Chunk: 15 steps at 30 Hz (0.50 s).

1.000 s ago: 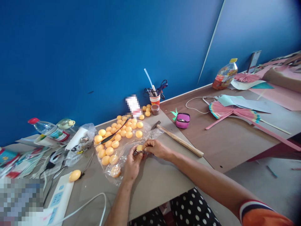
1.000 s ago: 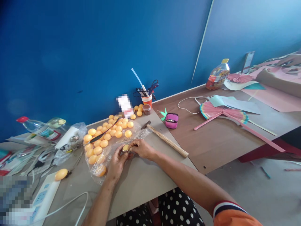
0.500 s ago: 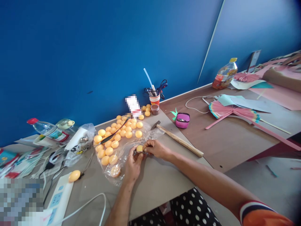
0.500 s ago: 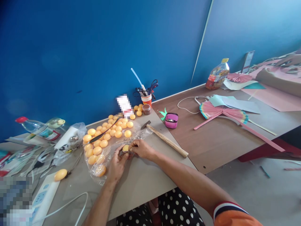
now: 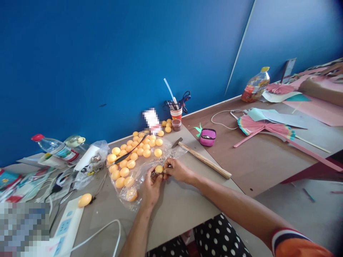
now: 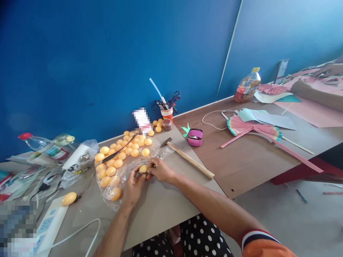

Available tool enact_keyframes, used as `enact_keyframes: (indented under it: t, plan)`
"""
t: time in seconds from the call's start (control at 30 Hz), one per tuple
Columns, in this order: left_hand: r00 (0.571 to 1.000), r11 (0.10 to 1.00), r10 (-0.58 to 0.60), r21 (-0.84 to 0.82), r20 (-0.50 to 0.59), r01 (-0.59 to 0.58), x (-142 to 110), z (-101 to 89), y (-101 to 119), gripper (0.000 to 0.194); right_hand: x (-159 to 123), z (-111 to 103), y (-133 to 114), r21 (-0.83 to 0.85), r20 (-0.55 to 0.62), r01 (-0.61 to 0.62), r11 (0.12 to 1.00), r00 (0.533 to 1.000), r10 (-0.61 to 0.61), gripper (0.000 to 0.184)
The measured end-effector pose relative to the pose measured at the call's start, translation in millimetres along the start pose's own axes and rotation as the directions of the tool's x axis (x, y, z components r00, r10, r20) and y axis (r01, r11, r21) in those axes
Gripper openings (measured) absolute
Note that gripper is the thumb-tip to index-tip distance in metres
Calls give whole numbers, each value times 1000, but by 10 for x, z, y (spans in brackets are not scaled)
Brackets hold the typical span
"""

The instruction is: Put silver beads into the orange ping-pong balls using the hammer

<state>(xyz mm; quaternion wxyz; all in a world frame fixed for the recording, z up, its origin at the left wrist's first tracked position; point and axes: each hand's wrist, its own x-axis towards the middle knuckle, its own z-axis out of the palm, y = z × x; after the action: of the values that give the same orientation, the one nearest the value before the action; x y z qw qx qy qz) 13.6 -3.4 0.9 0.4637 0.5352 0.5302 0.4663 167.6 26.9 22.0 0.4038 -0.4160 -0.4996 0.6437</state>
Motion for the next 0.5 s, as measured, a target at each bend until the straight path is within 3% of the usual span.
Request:
enact_keyframes:
  t: [0.17,0.5]
  plan:
    - [1000,994,-4,105,13,3,-31,-15,88,49,-15,-17,-47,28,6,-45,999,999,45,14]
    - [999,999,-24,-29,42,25,-11,8,24,54,53,15,95,-67,-36,5,998,999,-7,16]
